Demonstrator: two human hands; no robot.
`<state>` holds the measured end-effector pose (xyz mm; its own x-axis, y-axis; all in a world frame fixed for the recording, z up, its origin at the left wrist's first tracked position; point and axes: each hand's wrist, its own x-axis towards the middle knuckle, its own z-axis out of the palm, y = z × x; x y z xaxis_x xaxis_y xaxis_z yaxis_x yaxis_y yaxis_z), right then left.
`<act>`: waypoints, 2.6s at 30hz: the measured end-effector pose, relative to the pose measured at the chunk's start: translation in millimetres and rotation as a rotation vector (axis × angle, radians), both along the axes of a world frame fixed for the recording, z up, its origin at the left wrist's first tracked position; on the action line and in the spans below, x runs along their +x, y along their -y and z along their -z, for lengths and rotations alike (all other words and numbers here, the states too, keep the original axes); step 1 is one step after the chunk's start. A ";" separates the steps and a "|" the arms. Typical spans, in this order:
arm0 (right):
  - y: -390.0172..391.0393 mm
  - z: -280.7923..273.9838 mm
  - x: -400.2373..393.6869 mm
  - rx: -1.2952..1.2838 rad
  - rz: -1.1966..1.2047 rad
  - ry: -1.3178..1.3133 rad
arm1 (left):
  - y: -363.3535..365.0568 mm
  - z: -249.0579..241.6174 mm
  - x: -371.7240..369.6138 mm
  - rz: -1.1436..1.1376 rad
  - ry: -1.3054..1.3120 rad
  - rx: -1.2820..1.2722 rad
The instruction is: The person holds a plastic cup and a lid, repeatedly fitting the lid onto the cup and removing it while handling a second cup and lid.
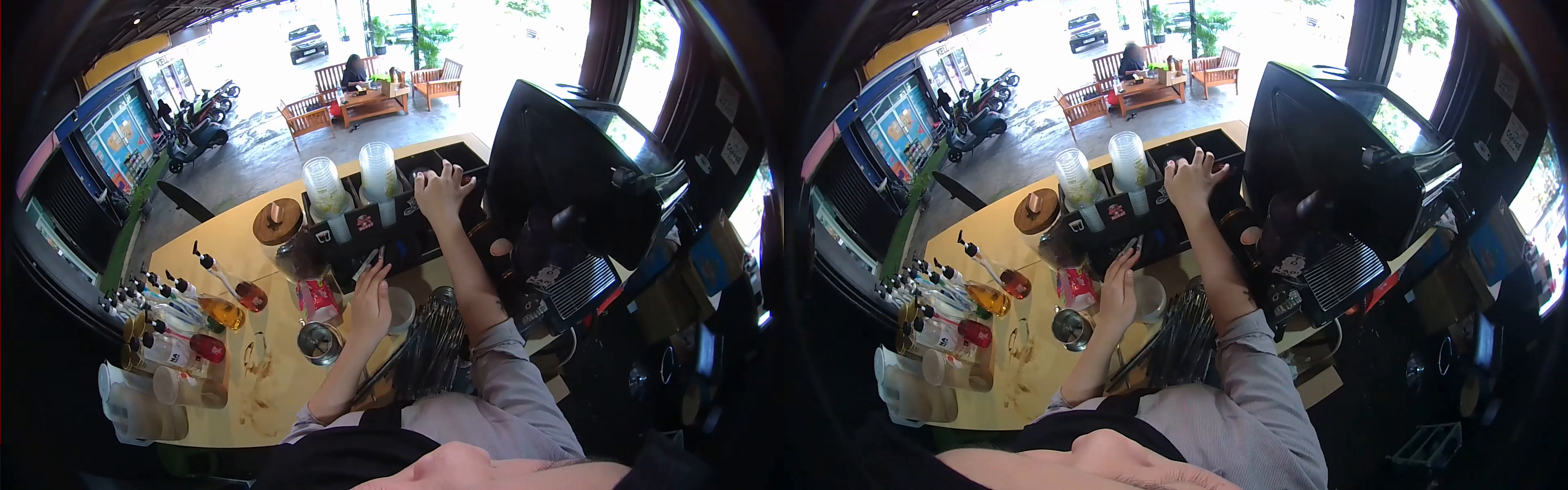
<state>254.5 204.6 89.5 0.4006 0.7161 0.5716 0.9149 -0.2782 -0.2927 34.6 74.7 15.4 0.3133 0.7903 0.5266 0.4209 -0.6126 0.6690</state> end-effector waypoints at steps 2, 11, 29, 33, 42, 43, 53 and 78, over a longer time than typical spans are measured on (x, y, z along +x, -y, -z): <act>-0.1 1.8 0.6 -0.022 0.004 0.006 | 2.4 3.0 -2.4 0.013 -0.013 -0.005; 99.8 -14.0 -55.1 0.358 -0.432 -0.052 | 26.4 31.5 -30.5 -0.037 -0.103 -0.116; 192.8 71.5 -89.0 -0.300 -0.669 -0.389 | 35.7 75.7 -13.5 0.082 0.176 -0.282; 193.5 71.9 -89.4 -0.274 -0.664 -0.385 | 35.3 69.1 -13.5 0.068 0.167 -0.299; 197.0 38.9 -93.1 -0.129 -0.586 -0.325 | 38.2 57.9 -15.1 -0.001 0.026 -0.353; 197.2 35.1 -91.3 -0.106 -0.549 -0.207 | 39.1 55.1 -14.2 -0.002 0.024 -0.348; 196.2 5.4 -68.9 0.226 -0.584 -0.619 | 39.3 49.4 -18.9 -0.002 0.209 -0.075; 160.4 1.5 -51.4 0.181 -0.513 -0.485 | -37.2 -12.1 50.4 0.353 0.555 -0.438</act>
